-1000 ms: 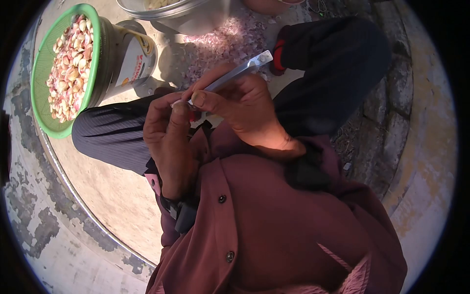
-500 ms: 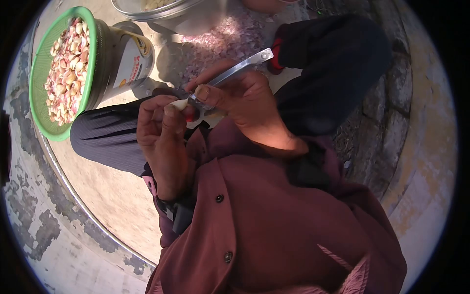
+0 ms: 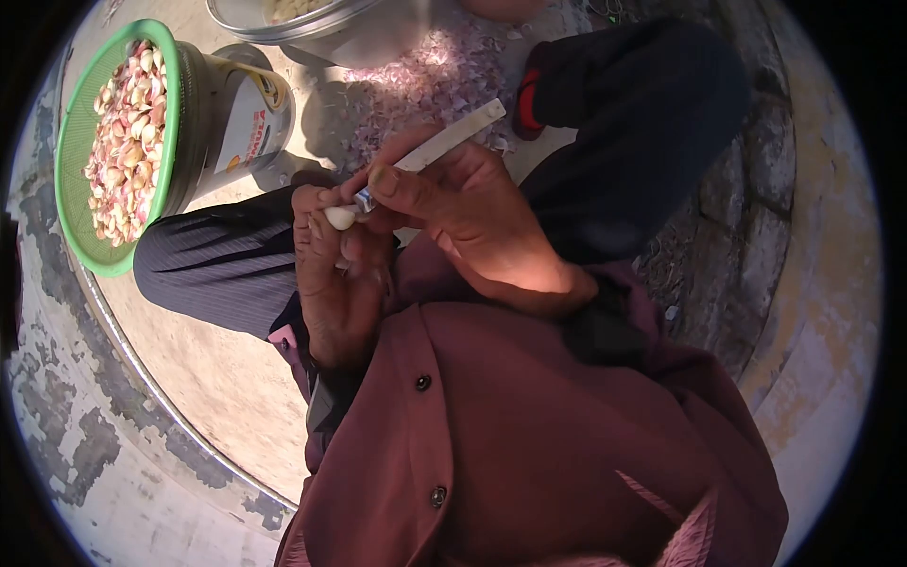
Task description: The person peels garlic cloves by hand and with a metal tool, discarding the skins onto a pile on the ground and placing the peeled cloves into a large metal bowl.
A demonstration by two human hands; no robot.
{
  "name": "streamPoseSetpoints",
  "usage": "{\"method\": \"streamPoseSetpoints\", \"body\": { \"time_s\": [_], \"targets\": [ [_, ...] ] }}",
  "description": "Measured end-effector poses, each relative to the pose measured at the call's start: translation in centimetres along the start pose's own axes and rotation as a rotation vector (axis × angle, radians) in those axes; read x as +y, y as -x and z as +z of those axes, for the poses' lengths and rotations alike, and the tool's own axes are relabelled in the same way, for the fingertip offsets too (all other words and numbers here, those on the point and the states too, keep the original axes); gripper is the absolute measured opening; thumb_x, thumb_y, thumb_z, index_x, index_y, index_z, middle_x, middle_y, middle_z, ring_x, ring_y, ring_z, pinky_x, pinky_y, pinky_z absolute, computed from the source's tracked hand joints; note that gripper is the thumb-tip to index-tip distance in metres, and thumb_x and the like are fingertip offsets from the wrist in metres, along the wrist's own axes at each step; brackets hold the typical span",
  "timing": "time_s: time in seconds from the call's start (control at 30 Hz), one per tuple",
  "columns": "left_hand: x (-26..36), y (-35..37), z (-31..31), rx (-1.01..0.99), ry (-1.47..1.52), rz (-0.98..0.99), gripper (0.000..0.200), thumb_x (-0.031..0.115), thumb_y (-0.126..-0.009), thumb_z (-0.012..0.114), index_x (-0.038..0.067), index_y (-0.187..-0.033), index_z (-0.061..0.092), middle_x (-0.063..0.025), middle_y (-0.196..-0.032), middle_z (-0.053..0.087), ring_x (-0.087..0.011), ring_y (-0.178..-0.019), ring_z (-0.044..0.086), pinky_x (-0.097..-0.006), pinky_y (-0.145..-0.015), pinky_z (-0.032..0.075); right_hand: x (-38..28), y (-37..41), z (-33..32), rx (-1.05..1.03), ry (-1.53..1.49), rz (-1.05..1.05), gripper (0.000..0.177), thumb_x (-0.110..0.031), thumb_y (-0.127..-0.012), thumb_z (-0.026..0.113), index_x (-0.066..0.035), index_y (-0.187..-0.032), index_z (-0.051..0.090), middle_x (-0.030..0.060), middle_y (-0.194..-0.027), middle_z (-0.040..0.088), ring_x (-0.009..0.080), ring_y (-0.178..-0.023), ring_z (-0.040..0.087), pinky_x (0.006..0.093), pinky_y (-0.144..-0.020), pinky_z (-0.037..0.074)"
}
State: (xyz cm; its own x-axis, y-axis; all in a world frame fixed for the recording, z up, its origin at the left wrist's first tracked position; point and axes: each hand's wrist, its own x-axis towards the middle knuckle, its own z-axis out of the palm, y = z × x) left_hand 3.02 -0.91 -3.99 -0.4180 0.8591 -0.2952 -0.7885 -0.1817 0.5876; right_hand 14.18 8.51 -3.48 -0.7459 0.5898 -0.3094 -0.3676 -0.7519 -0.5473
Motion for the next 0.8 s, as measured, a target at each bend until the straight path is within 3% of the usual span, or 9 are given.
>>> {"method": "streamPoseSetpoints", "body": {
  "time_s": [0.1, 0.17, 0.2, 0.27, 0.4, 0.47, 0.57, 0.67, 0.8],
  "targets": [
    [-0.2, 0.0, 0.3, 0.015, 0.187, -0.099, 0.017, 0.017, -0.093, 0.060, 0.005, -0.104, 0.054, -0.0023, -0.080, 0.059, -0.0049, -0.068, 0.051, -0.0167, -0.057, 0.039, -0.1, 0.0, -0.1, 0.012, -0.019, 0.027, 0.014, -0.015, -0.092, 0.062, -0.005, -0.101, 0.057, 0.0146, -0.101, 0.065, 0.0200, -0.087, 0.066, 0.0300, -0.076, 0.056],
    [0.6, -0.2, 2.0, 0.297, 0.165, -0.193, 0.017, 0.016, -0.093, 0.060, 0.006, -0.106, 0.055, -0.0016, -0.080, 0.059, -0.0032, -0.064, 0.047, -0.0154, -0.053, 0.035, 0.1, -0.2, -0.4, 0.021, 0.122, -0.042, 0.013, -0.013, -0.091, 0.063, -0.005, -0.101, 0.057, 0.0145, -0.101, 0.065, 0.0189, -0.088, 0.066, 0.0291, -0.076, 0.056],
    [0.5, -0.2, 1.3, 0.298, 0.165, -0.193, 0.017, 0.016, -0.093, 0.060, 0.006, -0.106, 0.055, -0.0016, -0.080, 0.059, -0.0032, -0.064, 0.047, -0.0154, -0.053, 0.035, 0.2, -0.4, -0.5, 0.021, 0.121, -0.042, 0.013, -0.013, -0.091, 0.063, -0.005, -0.101, 0.057, 0.0145, -0.101, 0.065, 0.0189, -0.088, 0.066, 0.0291, -0.076, 0.056],
    [0.1, -0.3, -0.7, 0.165, -0.111, -0.001, 0.019, 0.015, -0.093, 0.061, 0.005, -0.108, 0.056, -0.0015, -0.085, 0.061, -0.0023, -0.068, 0.048, -0.0160, -0.053, 0.036, 0.4, -0.8, -0.9, 0.025, 0.272, -0.184, 0.013, -0.009, -0.090, 0.063, -0.004, -0.100, 0.057, 0.0147, -0.100, 0.066, 0.0187, -0.090, 0.065, 0.0288, -0.078, 0.055],
    [1.1, 0.2, 0.6, 0.219, -0.359, 0.003, 0.019, 0.014, -0.092, 0.062, 0.004, -0.108, 0.058, -0.0016, -0.089, 0.062, -0.0009, -0.067, 0.048, -0.0157, -0.053, 0.035, 0.8, -1.1, -0.9, -0.011, 0.338, -0.274, 0.013, -0.004, -0.088, 0.064, -0.002, -0.100, 0.058, 0.0143, -0.100, 0.066, 0.0189, -0.092, 0.065, 0.0293, -0.081, 0.054],
    [0.5, 0.0, 1.2, 0.212, -0.538, 0.108, 0.017, 0.013, -0.092, 0.062, 0.002, -0.105, 0.060, -0.0022, -0.090, 0.064, -0.0009, -0.067, 0.048, -0.0158, -0.056, 0.037, 1.2, -1.1, -1.0, -0.044, 0.342, -0.308, 0.013, 0.000, -0.087, 0.064, -0.001, -0.099, 0.058, 0.0147, -0.099, 0.066, 0.0199, -0.095, 0.064, 0.0310, -0.085, 0.052],
    [0.2, -0.2, 0.5, 0.268, -0.539, 0.031, 0.017, 0.017, -0.095, 0.059, 0.002, -0.102, 0.061, -0.0014, -0.086, 0.063, -0.0018, -0.067, 0.049, -0.0164, -0.060, 0.038, 1.5, -1.3, -0.7, -0.071, 0.279, -0.327, 0.009, -0.002, -0.087, 0.065, 0.002, -0.095, 0.062, 0.0089, -0.097, 0.064, 0.0142, -0.090, 0.063, 0.0258, -0.078, 0.051],
    [0.6, 0.1, -0.8, 0.256, -0.468, -0.120, 0.023, 0.021, -0.099, 0.050, 0.001, -0.100, 0.060, -0.0008, -0.082, 0.060, -0.0048, -0.074, 0.055, -0.0179, -0.064, 0.043, 1.7, -1.1, -0.9, -0.104, 0.246, -0.218, 0.015, 0.003, -0.085, 0.065, -0.001, -0.098, 0.058, 0.0153, -0.097, 0.066, 0.0202, -0.096, 0.063, 0.0319, -0.087, 0.051],
    [0.4, -0.6, -0.7, 0.315, -0.495, -0.062, 0.023, 0.021, -0.099, 0.048, 0.001, -0.097, 0.060, -0.0008, -0.079, 0.059, -0.0044, -0.069, 0.053, -0.0187, -0.062, 0.043, 0.6, -0.1, 0.1, -0.221, 0.322, -0.017, 0.013, 0.004, -0.085, 0.065, -0.001, -0.095, 0.058, 0.0151, -0.094, 0.066, 0.0200, -0.094, 0.063, 0.0322, -0.085, 0.051]
  ]
}}
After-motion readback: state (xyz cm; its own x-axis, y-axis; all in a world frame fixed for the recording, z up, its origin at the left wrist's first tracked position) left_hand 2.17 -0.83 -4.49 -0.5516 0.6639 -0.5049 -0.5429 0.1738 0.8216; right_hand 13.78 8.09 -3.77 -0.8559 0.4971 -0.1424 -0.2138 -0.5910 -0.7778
